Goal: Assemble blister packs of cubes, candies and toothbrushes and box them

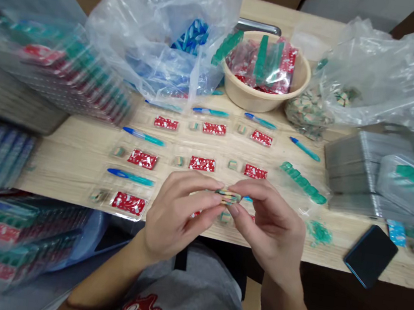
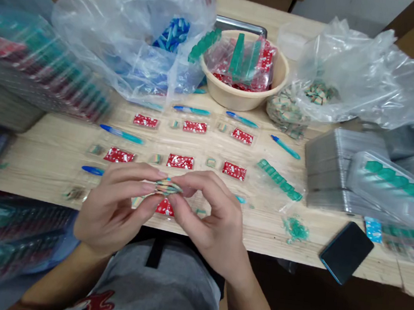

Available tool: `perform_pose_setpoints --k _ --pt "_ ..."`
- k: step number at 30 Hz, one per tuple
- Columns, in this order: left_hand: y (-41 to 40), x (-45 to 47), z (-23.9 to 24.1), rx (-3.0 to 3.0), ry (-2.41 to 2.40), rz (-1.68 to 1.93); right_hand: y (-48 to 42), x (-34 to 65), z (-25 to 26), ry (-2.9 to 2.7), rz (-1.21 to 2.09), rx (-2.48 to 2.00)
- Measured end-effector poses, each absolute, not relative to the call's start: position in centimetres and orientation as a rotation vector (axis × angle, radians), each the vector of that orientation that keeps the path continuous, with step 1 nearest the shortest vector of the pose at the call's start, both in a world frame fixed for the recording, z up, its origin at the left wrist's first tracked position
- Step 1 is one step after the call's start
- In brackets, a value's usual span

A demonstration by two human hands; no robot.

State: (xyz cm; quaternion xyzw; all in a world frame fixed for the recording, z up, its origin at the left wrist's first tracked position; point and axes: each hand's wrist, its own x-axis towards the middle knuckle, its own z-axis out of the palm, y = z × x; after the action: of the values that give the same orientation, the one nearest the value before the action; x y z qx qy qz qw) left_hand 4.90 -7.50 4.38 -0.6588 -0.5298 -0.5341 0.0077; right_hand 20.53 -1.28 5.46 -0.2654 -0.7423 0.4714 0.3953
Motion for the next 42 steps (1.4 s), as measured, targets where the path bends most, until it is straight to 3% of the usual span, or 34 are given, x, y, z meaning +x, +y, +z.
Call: perform_pose_setpoints --k 3,9,18,24,28,33,42 --pt "-7.7 4.4 3.8 -2.036 -1.666 -1.738 -1.5 19.5 5.1 -1.862 1.215 -0.654" --pt "-8.4 3.9 1.5 -1.708 -1.952 -2.309 -0.9 16.9 3.9 -1.845 1.285 -0.676" --pt "-9.9 0.1 0.1 -1.506 -2.285 -2.357 -0.1 12.0 1.0 -1.664 1.769 -0.738" --pt "-5.6 -11.3 -2.2 -1.287 -2.562 -2.121 1.0 11.1 -0.1 -1.706 1.793 -0.880" --pt "-1.1 -18.0 -5.6 -1.037 -2.776 -1.750 1.6 12.6 -0.7 -1.767 1.696 -0.966" --pt "1.7 -20.3 -9.4 -1.041 -2.752 -1.458 1.6 14.4 -1.5 -1.867 1.634 -1.068" --pt "2.2 -21.5 -13.8 -1.096 -2.518 -1.445 1.4 16.1 -2.0 -1.934 1.637 -1.134"
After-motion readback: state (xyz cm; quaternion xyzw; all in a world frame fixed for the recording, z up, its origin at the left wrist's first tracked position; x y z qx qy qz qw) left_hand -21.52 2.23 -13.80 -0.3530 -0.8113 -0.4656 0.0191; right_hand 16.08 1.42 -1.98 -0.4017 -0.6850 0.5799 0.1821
